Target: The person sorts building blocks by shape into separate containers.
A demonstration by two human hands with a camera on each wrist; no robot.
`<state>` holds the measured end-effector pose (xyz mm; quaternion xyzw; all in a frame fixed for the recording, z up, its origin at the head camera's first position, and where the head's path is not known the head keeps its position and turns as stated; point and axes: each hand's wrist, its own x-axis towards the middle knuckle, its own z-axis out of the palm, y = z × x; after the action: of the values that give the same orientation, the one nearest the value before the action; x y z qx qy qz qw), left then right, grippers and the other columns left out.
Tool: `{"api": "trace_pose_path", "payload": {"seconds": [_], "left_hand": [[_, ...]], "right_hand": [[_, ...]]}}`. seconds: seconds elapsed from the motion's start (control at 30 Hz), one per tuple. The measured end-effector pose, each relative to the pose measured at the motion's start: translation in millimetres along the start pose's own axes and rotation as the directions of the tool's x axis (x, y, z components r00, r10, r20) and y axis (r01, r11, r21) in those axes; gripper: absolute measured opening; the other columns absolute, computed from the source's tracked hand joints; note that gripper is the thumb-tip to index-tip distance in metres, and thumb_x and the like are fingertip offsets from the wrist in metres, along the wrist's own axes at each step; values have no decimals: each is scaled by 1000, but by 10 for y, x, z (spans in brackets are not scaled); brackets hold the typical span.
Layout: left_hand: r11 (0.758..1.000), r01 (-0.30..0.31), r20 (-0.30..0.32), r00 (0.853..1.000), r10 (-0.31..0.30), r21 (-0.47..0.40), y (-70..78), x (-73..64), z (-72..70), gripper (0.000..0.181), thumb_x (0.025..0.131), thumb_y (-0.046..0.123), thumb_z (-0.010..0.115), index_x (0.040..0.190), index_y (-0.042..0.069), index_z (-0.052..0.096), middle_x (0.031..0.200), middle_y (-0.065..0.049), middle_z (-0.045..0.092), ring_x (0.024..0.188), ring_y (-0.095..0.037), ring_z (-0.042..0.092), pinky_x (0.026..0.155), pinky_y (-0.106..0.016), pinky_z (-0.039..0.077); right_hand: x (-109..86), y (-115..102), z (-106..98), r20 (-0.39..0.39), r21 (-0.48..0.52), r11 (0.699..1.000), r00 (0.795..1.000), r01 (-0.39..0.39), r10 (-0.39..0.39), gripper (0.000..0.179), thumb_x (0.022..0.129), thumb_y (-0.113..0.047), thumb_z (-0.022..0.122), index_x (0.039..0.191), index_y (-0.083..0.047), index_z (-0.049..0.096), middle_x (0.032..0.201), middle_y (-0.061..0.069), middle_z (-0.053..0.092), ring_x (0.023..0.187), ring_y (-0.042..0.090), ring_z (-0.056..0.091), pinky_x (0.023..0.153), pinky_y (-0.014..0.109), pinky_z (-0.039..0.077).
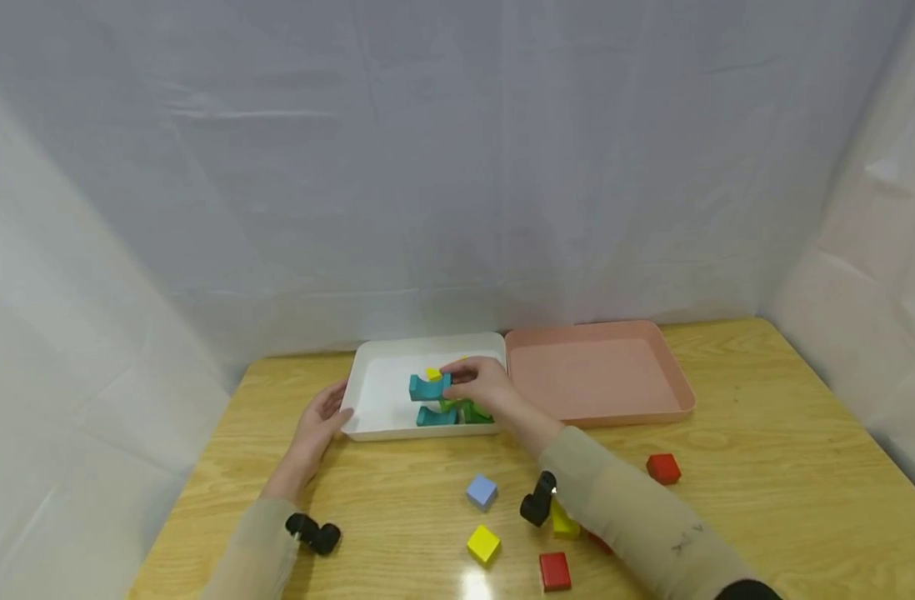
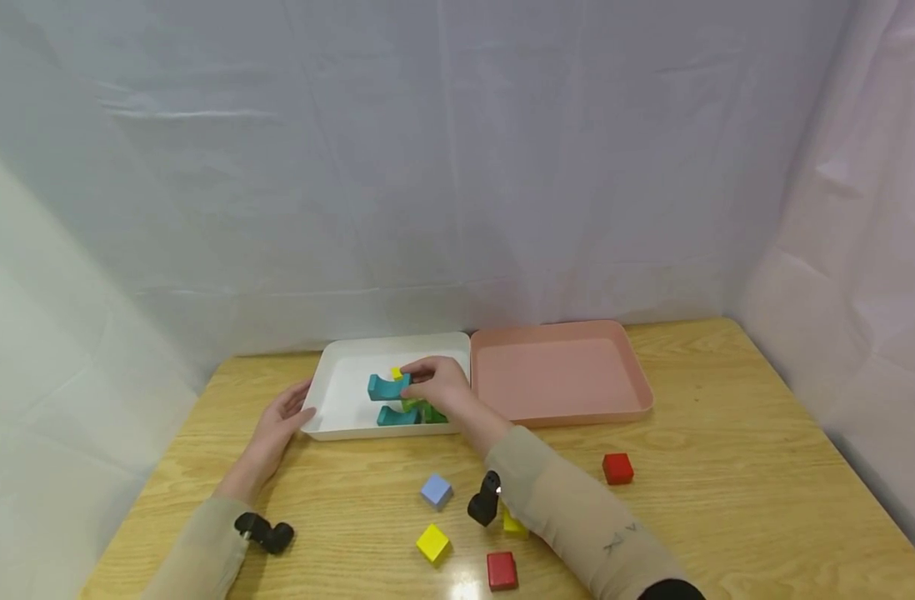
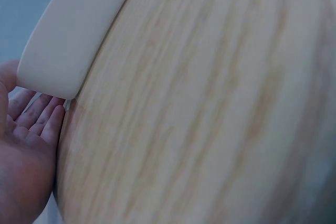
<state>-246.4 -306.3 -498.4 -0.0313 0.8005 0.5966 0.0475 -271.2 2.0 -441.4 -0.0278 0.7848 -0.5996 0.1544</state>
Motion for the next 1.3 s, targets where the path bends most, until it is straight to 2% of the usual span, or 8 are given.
{"api": "trace_pose_path", "payload": {"seconds": [0.1, 0.17, 0.37, 0.7, 0.9, 1.03, 1.17, 1.3], "left_hand": [[1000, -10, -1, 1000, 10, -2, -3, 6, -3, 62, 109, 5, 54, 166, 0, 29, 171, -25, 32, 158, -37, 33, 102, -3, 36], [1000, -11, 0, 1000, 11, -2, -5, 9, -5, 62, 109, 5, 54, 166, 0, 29, 171, -25, 32, 158, -37, 33, 96, 0, 35], [1000, 7, 4, 1000, -7, -1, -11, 11, -1, 63, 109, 6, 55, 166, 1, 29, 171, -24, 32, 158, -36, 33, 96, -2, 36], [1000, 2, 5, 1000, -2, -8, -16, 5, -20, 63, 109, 6, 55, 166, 1, 29, 172, -24, 31, 158, -35, 32, 96, 0, 35], [1000, 5, 3, 1000, -5, -1, -31, 8, -15, 63, 109, 5, 55, 166, 1, 29, 171, -24, 33, 156, -35, 35, 98, -1, 37], [1000, 3, -4, 1000, -3, 16, -46, 12, -6, 63, 109, 7, 56, 166, 2, 30, 171, -23, 34, 157, -35, 35, 111, -12, 38], [999, 0, -11, 1000, 0, 35, -50, 18, 4, 63, 109, 8, 57, 165, 1, 31, 170, -25, 34, 157, -38, 35, 126, -35, 36], [999, 0, -12, 1000, 1, 34, -37, 19, 12, 63, 108, 7, 56, 165, 1, 30, 170, -26, 34, 157, -40, 34, 131, -49, 30]], "right_hand": [[20, 9, 20, 6, 11, 1000, 1000, 8, -8, 32, 96, -5, 78, 128, -8, 75, 126, 11, 75, 117, 25, 69, 108, 40, 58], [21, 7, 33, 9, 17, 1000, 1000, 12, -12, 33, 95, -4, 78, 128, -7, 75, 127, 12, 75, 118, 26, 69, 106, 39, 59], [22, 2, 78, 4, 12, 1000, 1000, 7, -7, 33, 95, -3, 79, 127, -5, 76, 126, 13, 74, 117, 27, 68, 102, 37, 60], [82, 2, 157, 6, 25, 999, 999, 32, -32, 32, 94, -2, 79, 125, -5, 76, 125, 14, 74, 116, 27, 69, 98, 35, 62], [63, -6, 199, 8, 29, 998, 999, 49, -49, 29, 94, -1, 78, 123, -2, 76, 124, 15, 74, 116, 29, 68, 99, 37, 62], [47, -11, 208, 3, 20, 998, 999, 52, -52, 27, 95, 0, 77, 122, -1, 76, 124, 17, 74, 115, 29, 68, 99, 38, 62], [52, 0, 204, -4, 13, 999, 999, 50, -50, 25, 96, -1, 76, 121, -1, 76, 124, 17, 73, 112, 28, 68, 97, 36, 62], [54, 7, 190, -4, 11, 999, 999, 48, -47, 23, 97, -1, 75, 120, -1, 76, 124, 18, 73, 111, 27, 68, 96, 35, 62]]}}
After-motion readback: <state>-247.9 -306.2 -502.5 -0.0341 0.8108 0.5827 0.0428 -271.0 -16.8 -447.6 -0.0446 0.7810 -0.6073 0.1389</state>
